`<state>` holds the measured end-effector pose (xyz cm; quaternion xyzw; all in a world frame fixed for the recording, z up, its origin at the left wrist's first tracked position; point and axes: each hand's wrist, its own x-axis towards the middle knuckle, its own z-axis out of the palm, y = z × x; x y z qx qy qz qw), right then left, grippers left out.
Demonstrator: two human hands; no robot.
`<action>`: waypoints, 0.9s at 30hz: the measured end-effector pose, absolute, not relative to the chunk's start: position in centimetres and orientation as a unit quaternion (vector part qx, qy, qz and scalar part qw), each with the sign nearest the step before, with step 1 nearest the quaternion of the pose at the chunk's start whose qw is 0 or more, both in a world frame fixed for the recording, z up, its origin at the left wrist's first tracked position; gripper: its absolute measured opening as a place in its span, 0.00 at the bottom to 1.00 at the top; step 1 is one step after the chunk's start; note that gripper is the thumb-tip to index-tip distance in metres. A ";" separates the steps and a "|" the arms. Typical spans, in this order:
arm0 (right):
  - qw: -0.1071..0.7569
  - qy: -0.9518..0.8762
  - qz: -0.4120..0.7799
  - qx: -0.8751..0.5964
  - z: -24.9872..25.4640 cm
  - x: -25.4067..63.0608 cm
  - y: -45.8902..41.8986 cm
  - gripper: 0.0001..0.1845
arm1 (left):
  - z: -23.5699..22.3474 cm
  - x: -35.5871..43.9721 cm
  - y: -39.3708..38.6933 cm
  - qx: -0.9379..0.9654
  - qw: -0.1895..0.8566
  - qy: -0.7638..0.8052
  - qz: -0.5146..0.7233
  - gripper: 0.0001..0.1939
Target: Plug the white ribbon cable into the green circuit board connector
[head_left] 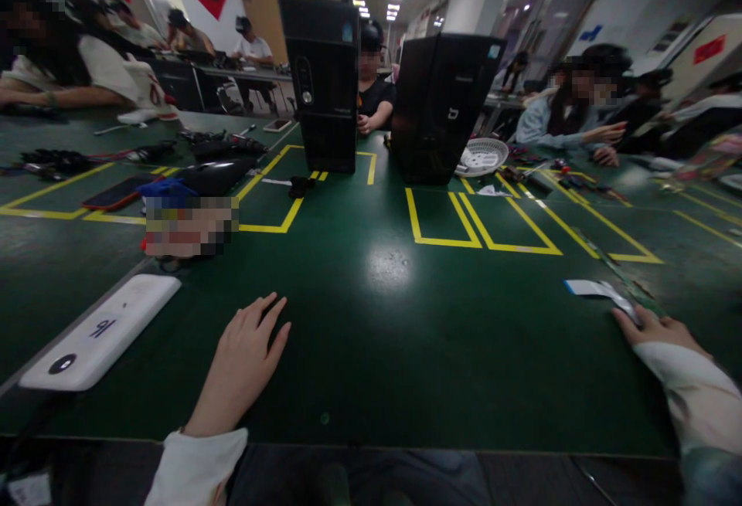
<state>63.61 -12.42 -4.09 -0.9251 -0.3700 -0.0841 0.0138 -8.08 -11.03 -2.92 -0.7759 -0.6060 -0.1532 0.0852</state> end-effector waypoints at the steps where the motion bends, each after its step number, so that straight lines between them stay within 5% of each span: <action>1: 0.019 -0.344 -0.051 -0.937 -3.7 63.0 -12.2 0.40 | -2.9 -8.1 -11.1 -0.776 0.084 -0.606 -0.153 0.30; 10: 0.075 -0.288 -0.019 -0.955 -2.4 59.4 -12.3 0.38 | -2.8 -8.1 -11.2 -0.774 0.071 -0.608 -0.162 0.30; 27: 0.061 -0.592 -0.100 -0.798 -5.2 57.5 -10.5 0.33 | -2.8 -8.2 -11.1 -0.776 0.069 -0.608 -0.152 0.32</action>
